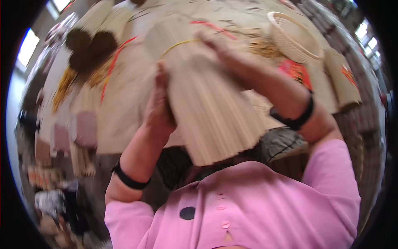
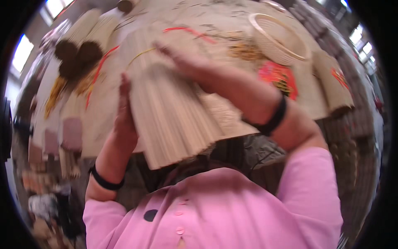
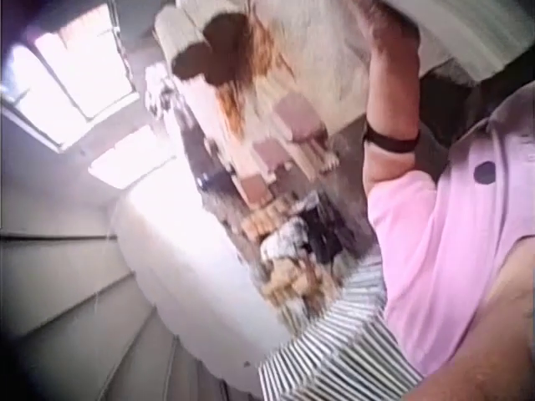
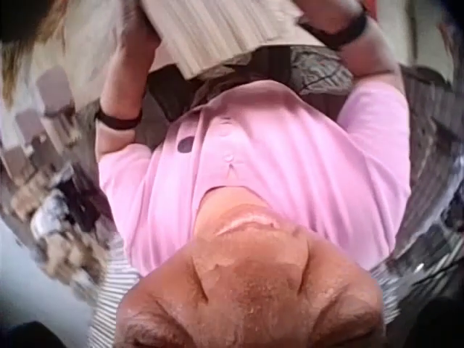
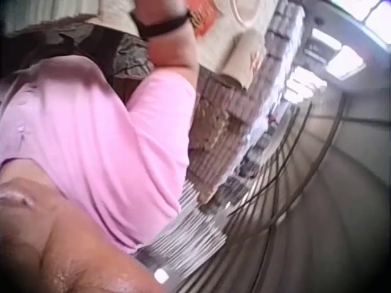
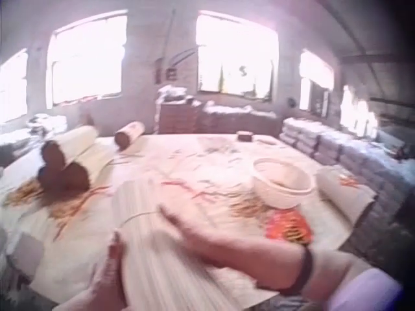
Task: The recorder is bundling and labeling large stacks of bamboo sticks using rubber bands and decorative red labels.
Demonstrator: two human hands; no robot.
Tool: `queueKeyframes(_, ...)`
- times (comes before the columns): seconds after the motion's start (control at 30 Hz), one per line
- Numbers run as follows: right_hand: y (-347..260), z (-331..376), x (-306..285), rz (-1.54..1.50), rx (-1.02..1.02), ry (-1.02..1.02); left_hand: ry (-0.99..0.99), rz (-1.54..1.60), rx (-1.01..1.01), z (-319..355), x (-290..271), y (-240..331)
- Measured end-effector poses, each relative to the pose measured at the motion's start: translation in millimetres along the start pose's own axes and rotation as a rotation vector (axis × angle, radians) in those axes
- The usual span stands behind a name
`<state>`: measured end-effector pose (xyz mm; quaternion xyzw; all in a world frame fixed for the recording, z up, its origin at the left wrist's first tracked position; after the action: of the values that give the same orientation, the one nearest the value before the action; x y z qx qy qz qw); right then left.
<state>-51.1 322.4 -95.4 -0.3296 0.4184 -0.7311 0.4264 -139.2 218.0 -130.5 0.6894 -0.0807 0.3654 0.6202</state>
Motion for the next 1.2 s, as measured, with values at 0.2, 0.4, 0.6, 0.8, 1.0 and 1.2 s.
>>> queueKeyframes(0.2, 52, -36, 16, 0.192, 0.078, 0.084, 0.185, 0.006, -0.002, 43, -68, 0)
queueKeyframes(0.4, 31, -18, 21, 0.291, -0.136, 0.302, -0.046, 0.260, -0.118, 51, -71, 3)
queueKeyframes(0.6, -11, 27, 80, 0.037, -0.362, -0.092, -0.115, 0.206, 0.058, 61, -21, 40)
queueKeyframes(0.8, -94, 118, 82, 0.292, -0.955, -0.093, -0.230, -0.187, 0.629, 83, 45, 119)
queueKeyframes(1.0, -43, 114, 33, 0.217, -1.141, -0.038, -0.289, -0.344, 0.914, 75, 64, 93)
queueKeyframes(1.2, -75, 115, 32, 0.136, -0.986, -0.066, -0.290, -0.459, 0.824, 90, 98, 126)
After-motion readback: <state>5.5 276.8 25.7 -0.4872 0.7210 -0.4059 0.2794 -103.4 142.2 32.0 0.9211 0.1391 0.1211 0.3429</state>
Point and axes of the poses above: each hand's wrist, its own z-axis away from the middle knuckle, its own x-axis out of the palm, y = z × x, the point moved 6 cm from there along -z, towards the middle knuckle, and after that the axes turned 1 degree about z, right-handed, at the moved point
